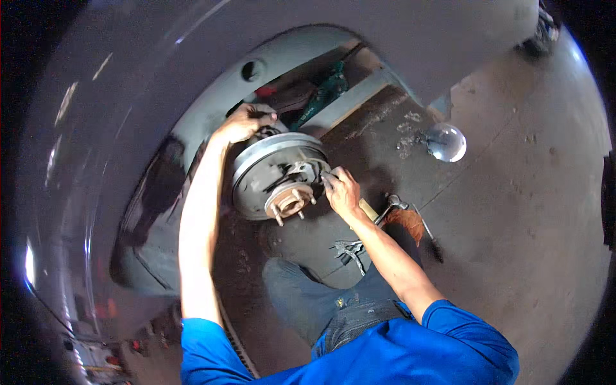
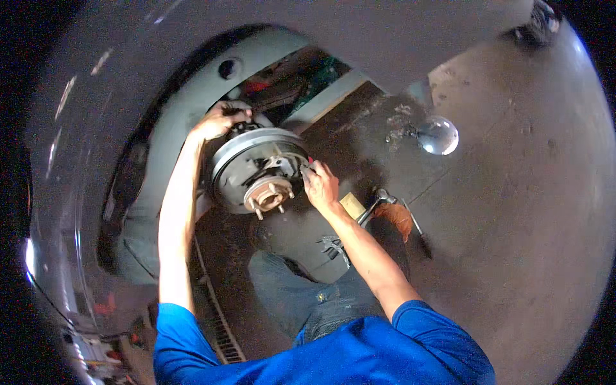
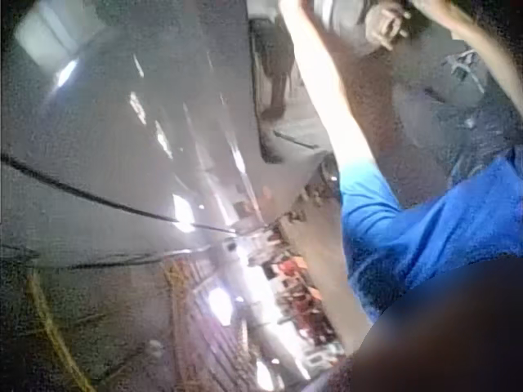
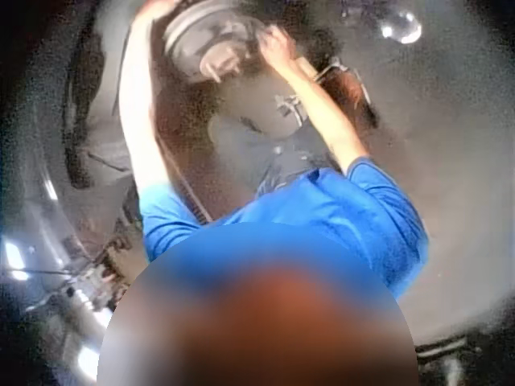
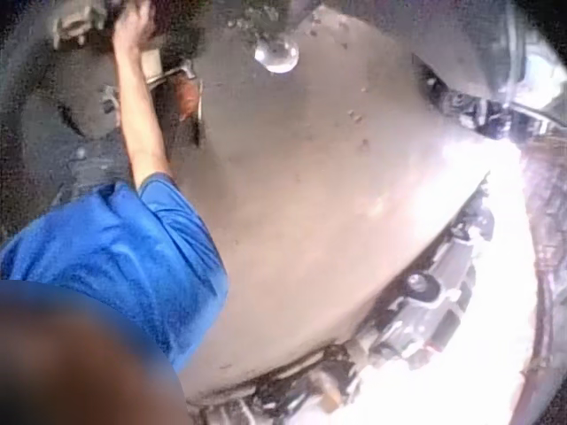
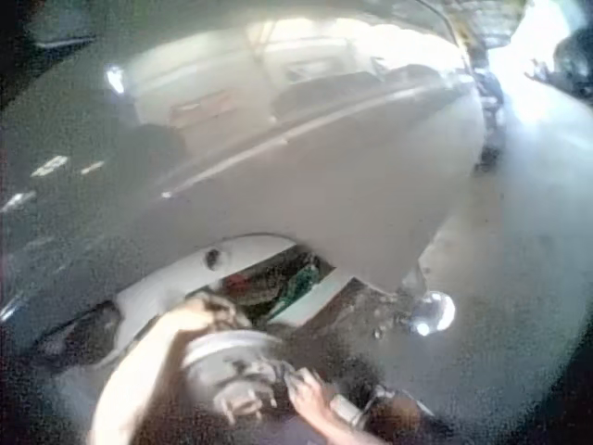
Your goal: The recorder is disassembly and inspecting a drum brake assembly on a vehicle.
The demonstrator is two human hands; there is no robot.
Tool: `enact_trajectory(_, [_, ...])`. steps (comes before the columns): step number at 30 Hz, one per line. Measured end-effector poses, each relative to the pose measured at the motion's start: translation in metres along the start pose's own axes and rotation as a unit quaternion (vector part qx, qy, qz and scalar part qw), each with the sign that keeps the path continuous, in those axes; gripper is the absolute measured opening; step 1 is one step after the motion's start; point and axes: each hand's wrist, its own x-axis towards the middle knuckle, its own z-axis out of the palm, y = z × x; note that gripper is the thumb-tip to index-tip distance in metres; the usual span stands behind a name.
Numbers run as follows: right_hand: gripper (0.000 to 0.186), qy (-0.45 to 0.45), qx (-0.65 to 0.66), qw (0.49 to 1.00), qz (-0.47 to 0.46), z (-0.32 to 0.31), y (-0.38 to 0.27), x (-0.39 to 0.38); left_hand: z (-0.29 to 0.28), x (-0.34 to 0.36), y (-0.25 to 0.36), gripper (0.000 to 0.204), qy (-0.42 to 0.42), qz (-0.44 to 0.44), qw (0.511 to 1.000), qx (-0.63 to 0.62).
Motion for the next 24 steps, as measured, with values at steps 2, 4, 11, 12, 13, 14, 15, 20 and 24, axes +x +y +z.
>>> enact_trajectory(2, [0.016,0.026,0.026,0.999,-0.006,-0.003,0.003,0.001,-0.003,0.041,-0.014,0.044,-0.204,0.019,0.975,0.084])
enact_trajectory(4, [0.016,0.067,0.039,0.997,-0.019,-0.005,0.004,0.003,0.010,0.072,-0.024,0.048,-0.295,-0.048,0.931,0.210])
enact_trajectory(11, [0.022,0.112,0.221,0.937,0.245,0.000,0.002,0.006,0.053,0.125,-0.036,0.052,-0.377,-0.172,0.889,0.197])
enact_trajectory(12, [0.022,0.119,0.225,0.936,0.245,0.001,0.002,0.006,0.057,0.127,-0.033,0.052,-0.375,-0.152,0.891,0.208])
enact_trajectory(13, [0.024,0.101,0.222,0.940,0.239,0.001,0.004,0.007,0.060,0.129,-0.028,0.051,-0.369,-0.128,0.895,0.215])
enact_trajectory(14, [0.026,0.068,0.217,0.941,0.250,0.001,0.006,0.007,0.063,0.126,-0.020,0.050,-0.359,-0.106,0.900,0.222])
enact_trajectory(15, [0.028,0.058,0.210,0.947,0.238,0.001,0.007,0.007,0.063,0.121,-0.009,0.050,-0.349,-0.084,0.907,0.223])
enact_trajectory(20, [0.025,0.079,0.214,0.956,0.185,-0.004,0.008,0.007,0.053,0.052,0.079,0.047,-0.270,-0.025,0.949,0.161])
enact_trajectory(24, [0.023,0.083,0.202,0.953,0.212,-0.006,0.002,0.009,0.050,0.003,0.131,0.046,-0.234,-0.012,0.965,0.117])
